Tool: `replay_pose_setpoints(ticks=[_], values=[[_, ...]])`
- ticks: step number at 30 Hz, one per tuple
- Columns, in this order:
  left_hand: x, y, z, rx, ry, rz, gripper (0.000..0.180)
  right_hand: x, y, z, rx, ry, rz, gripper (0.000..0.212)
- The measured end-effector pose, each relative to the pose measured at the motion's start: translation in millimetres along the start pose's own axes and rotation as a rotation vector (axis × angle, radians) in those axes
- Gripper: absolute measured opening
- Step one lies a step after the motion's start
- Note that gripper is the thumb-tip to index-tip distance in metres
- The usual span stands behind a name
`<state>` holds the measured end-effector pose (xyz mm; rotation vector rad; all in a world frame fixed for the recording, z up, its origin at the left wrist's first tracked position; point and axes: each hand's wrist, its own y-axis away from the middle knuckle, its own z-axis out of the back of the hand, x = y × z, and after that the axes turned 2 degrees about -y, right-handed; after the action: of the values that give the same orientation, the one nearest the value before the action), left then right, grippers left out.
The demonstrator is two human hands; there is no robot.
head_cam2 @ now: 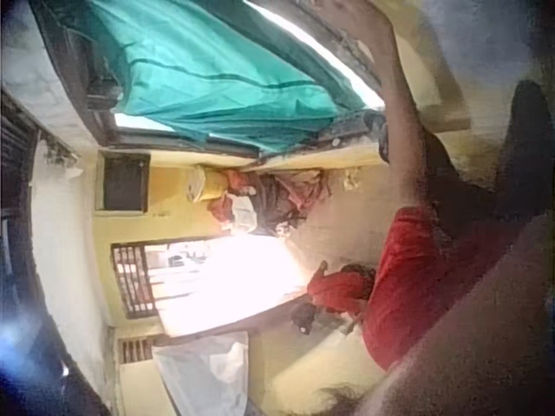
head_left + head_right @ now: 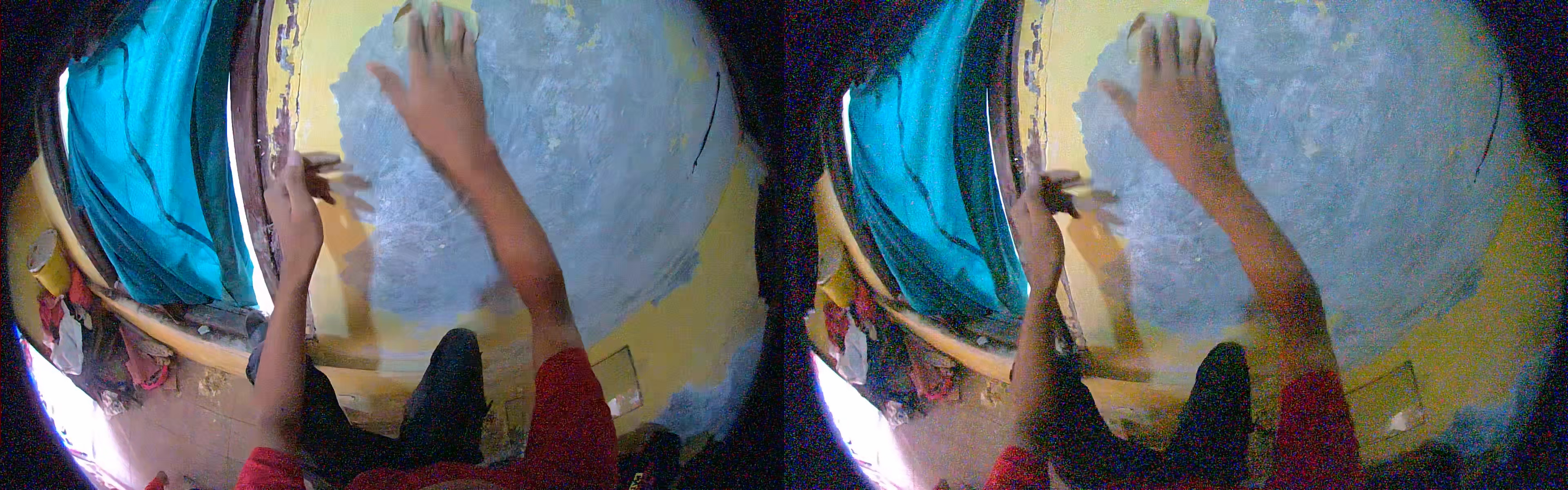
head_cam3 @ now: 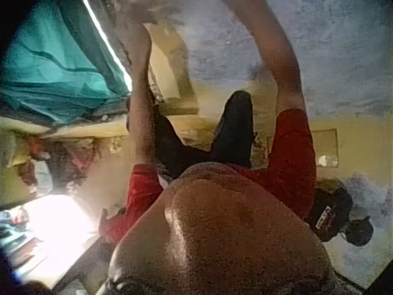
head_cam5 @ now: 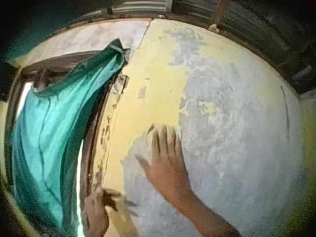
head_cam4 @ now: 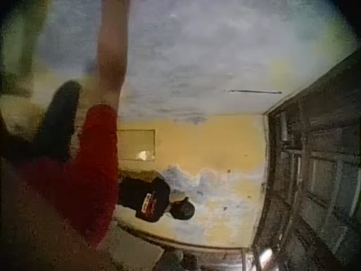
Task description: Sanding a wall surface manually with sandpaper to prepare it for painting.
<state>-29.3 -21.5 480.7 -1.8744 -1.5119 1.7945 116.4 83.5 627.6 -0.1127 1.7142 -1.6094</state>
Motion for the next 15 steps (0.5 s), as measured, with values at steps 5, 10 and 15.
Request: replay_pose_setpoints(ticks=[5, 10, 15], values=[[39, 17, 1, 0.019, 0.161, 0.131, 0.063, 0, 2, -1, 0.005, 0.06, 0.075, 0.079], [66, 50, 8, 0.114, -0.012, 0.088, 0.061, -29, -16, 2, 0.066, -0.038, 0.019, 0.083], [69, 60, 13, 0.199, 0.122, 0.133, 0.063, -25, -13, -5, 0.06, 0.02, 0.05, 0.086]])
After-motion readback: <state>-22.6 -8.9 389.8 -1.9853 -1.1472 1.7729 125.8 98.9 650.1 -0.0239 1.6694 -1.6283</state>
